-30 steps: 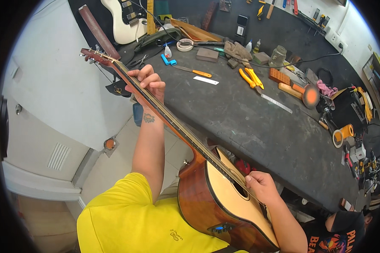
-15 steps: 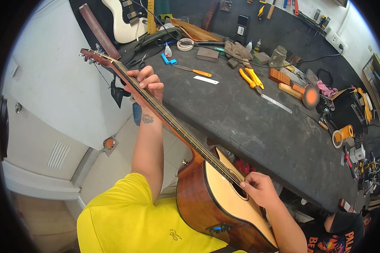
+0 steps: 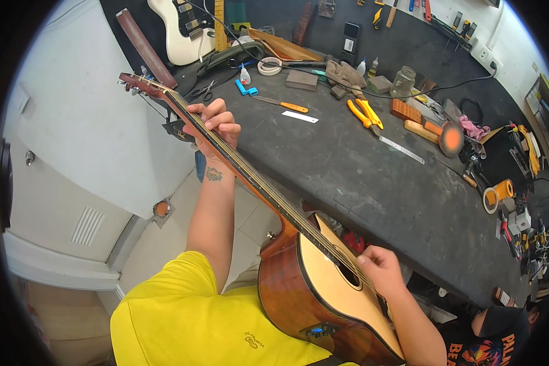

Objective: The person turns the tuning pegs on the guitar headstock while plucking the strings and then plays chords by pressing on the fretboard and strumming.

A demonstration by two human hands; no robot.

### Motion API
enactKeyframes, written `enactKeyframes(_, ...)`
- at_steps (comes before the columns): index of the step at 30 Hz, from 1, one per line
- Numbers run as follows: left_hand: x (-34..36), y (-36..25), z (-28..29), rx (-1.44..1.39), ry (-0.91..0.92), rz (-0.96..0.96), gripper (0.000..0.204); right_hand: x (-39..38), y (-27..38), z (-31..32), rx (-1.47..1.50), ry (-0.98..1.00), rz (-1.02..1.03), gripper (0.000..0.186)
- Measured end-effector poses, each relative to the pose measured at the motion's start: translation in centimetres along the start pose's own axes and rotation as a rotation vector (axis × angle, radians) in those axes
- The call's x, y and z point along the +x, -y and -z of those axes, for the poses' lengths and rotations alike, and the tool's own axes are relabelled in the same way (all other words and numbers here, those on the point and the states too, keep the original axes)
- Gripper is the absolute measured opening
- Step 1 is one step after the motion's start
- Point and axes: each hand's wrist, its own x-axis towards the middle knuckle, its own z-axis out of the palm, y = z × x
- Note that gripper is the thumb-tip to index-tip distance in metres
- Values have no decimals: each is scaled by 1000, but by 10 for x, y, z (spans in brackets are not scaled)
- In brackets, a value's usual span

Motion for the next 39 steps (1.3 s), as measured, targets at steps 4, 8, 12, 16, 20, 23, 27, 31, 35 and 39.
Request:
enactKeyframes(4, 0, -2, 2, 17, 5, 2, 38, -3, 3, -17, -262, 6, 59, 18)
enactKeyframes(8, 3, -3, 1, 9, 19, 8, 38, 0, -5, -8, -307, -65, 75, 25)
enactKeyframes(12, 4, -2, 3, 17, 4, 16, 39, 1, -5, -8, -354, -97, 167, 27)
enactKeyframes(16, 2, -1, 4, 32, 23, -36, 40, 1, 2, -9, -329, -90, 106, 30)
enactKeyframes(20, 6, 0, 1, 41, -35, -73, 40, -1, 3, -10, -245, -22, 35, 23)
enactKeyframes(23, 11, 2, 2, -9, -13, -72, 41, -1, -2, -7, -152, 9, 0, 21)
enactKeyframes(27, 9, 3, 4, 0, -2, -74, 41, 0, 2, -8, -129, 31, -25, 21)
enactKeyframes(31, 7, 3, 3, 53, 24, -62, 41, -4, 5, -6, -120, 14, 15, 23)
enactKeyframes(35, 0, -2, 2, 76, 40, -35, 41, -2, -4, -9, -95, 35, 136, 24)
enactKeyframes(39, -1, -10, -22, 275, -108, 23, 40, -2, -4, -8, 91, 67, 146, 22)
